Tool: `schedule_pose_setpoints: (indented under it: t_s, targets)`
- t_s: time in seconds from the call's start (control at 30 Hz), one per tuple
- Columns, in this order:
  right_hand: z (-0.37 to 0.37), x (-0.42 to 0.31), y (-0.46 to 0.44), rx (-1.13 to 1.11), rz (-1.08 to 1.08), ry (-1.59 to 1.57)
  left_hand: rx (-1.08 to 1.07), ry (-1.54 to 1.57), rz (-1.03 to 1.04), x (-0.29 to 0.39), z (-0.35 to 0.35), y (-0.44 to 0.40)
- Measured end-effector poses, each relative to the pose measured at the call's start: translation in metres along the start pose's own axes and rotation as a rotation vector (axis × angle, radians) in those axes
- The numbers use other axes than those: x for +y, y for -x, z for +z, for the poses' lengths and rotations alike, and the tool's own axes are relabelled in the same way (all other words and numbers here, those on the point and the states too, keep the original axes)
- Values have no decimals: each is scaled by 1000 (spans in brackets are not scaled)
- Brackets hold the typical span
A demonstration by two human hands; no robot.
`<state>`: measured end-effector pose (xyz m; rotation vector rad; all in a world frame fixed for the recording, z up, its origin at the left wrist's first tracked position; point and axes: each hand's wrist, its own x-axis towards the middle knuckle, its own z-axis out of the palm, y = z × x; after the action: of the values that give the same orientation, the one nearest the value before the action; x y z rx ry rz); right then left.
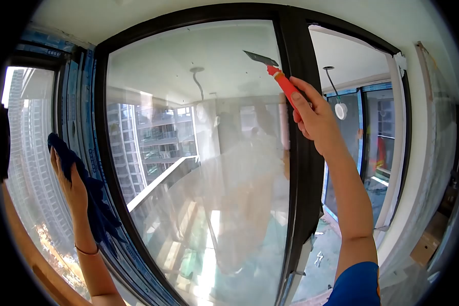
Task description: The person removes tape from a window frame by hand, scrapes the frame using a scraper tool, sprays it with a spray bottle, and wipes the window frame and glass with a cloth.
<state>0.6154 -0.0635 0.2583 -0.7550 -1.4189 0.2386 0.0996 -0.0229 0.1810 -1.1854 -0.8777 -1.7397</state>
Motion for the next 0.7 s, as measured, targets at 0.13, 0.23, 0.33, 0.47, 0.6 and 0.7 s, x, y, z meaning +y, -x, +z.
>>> schedule_pose_setpoints:
  t_s: [0.13,0.23,0.33,0.47,0.6,0.7]
  targets:
    - [42,-23,-94,142,-537,389,37,-487,114,-75,1,-4]
    - [64,-35,-167,296,-639,663,-93,-687,90,-128,2,11]
    - [72,-44,-214,442,-672,885,-274,-591,-20,-149,7,30]
    - [74,-54,-246,481,-655,1080,-317,-636,-2,-176,16,45]
    - [68,-51,-263,487,-683,1130,-264,-625,32,-198,24,50]
    - [60,-51,-268,451,-701,1175,-300,-724,23,-193,21,49]
